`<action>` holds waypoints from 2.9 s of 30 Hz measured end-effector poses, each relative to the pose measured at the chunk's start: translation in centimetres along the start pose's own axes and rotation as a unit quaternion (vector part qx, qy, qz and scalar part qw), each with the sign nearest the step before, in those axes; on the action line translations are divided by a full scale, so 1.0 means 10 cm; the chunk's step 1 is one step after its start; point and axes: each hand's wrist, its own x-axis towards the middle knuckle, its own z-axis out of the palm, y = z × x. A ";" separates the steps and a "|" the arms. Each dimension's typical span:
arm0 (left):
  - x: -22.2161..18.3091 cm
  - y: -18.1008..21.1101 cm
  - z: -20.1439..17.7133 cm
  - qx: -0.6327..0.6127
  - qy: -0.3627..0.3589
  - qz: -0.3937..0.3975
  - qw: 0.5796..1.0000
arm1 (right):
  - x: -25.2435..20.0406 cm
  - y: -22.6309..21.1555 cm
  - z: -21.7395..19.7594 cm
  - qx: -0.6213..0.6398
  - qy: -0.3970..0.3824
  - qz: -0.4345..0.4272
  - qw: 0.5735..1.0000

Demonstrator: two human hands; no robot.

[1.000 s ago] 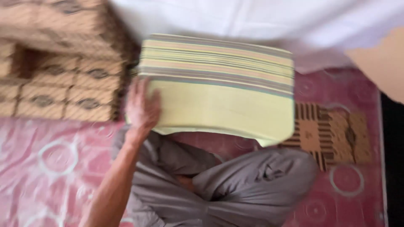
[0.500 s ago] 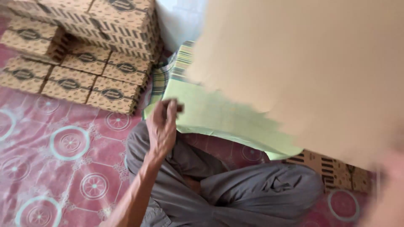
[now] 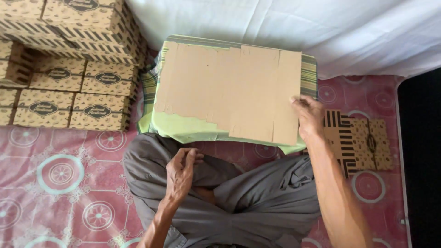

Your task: Folding and assembling flat cardboard templates into three-dimensional packaging boxes.

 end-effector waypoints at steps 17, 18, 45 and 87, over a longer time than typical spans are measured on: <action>-0.33 -0.12 0.92 -0.178 -0.177 -0.057 0.966 | -2.05 -0.30 0.44 0.299 0.162 0.065 0.938; -0.35 -0.12 0.97 -0.167 -0.170 -0.036 0.970 | -2.17 -0.27 0.48 0.306 0.155 0.100 0.934; 2.29 2.08 -0.11 0.420 -0.213 0.293 0.832 | -0.14 -1.40 0.72 -0.336 -0.212 -0.460 0.794; 2.44 1.01 0.35 0.624 0.059 0.586 0.514 | 0.36 -1.18 1.70 -0.452 -0.244 -0.596 0.618</action>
